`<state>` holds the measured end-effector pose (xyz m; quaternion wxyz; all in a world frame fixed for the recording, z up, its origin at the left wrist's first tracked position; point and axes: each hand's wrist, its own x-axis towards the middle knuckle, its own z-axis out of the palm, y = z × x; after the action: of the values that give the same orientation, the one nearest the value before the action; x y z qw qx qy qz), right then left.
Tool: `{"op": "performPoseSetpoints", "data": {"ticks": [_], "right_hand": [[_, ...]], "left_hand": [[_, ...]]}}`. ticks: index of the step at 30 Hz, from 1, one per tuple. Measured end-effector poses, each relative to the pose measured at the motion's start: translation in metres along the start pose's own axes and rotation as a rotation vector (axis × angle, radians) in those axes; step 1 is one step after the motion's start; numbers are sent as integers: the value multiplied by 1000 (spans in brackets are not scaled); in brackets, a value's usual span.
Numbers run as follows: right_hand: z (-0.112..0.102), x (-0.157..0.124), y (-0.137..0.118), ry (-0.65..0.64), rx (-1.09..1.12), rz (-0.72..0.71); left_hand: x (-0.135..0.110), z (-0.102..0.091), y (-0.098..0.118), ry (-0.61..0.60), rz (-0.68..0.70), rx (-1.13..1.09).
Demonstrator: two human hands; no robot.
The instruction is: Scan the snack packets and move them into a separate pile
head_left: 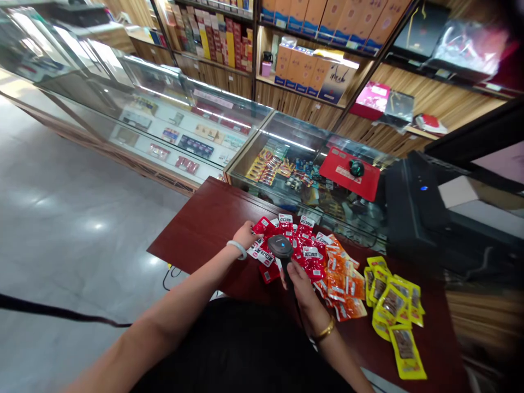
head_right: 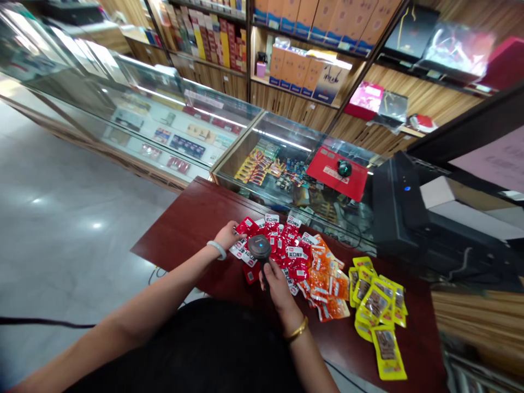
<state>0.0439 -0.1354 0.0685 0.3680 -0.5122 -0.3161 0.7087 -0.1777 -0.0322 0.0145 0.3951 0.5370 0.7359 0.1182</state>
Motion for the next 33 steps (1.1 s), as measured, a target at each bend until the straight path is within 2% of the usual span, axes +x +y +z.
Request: {"op": "performPoseSetpoints", "data": {"ticks": [5, 9, 16, 19, 24, 28, 31, 33], "right_hand": [[-1, -8, -8, 51, 36, -23], [-1, -11, -10, 39, 38, -72], [6, -22, -8, 110, 59, -77], [4, -28, -4, 117, 47, -77], [-16, -36, 6, 154, -2, -52], [-39, -45, 11, 151, -8, -33], [-53, -52, 11, 123, -21, -16], [-61, -55, 11, 92, -36, -13]], "left_hand": [[-6, 8, 12, 14, 88, -7], [-9, 12, 15, 7, 165, -2], [-12, 17, 16, -52, 104, -1], [-12, 20, 19, -66, 143, -42], [-13, 19, 16, 26, 192, 53], [-19, 14, 2, 33, 110, 165], [-25, 11, -2, 128, 50, 335], [-24, 8, 1, 187, 63, 442]]}}
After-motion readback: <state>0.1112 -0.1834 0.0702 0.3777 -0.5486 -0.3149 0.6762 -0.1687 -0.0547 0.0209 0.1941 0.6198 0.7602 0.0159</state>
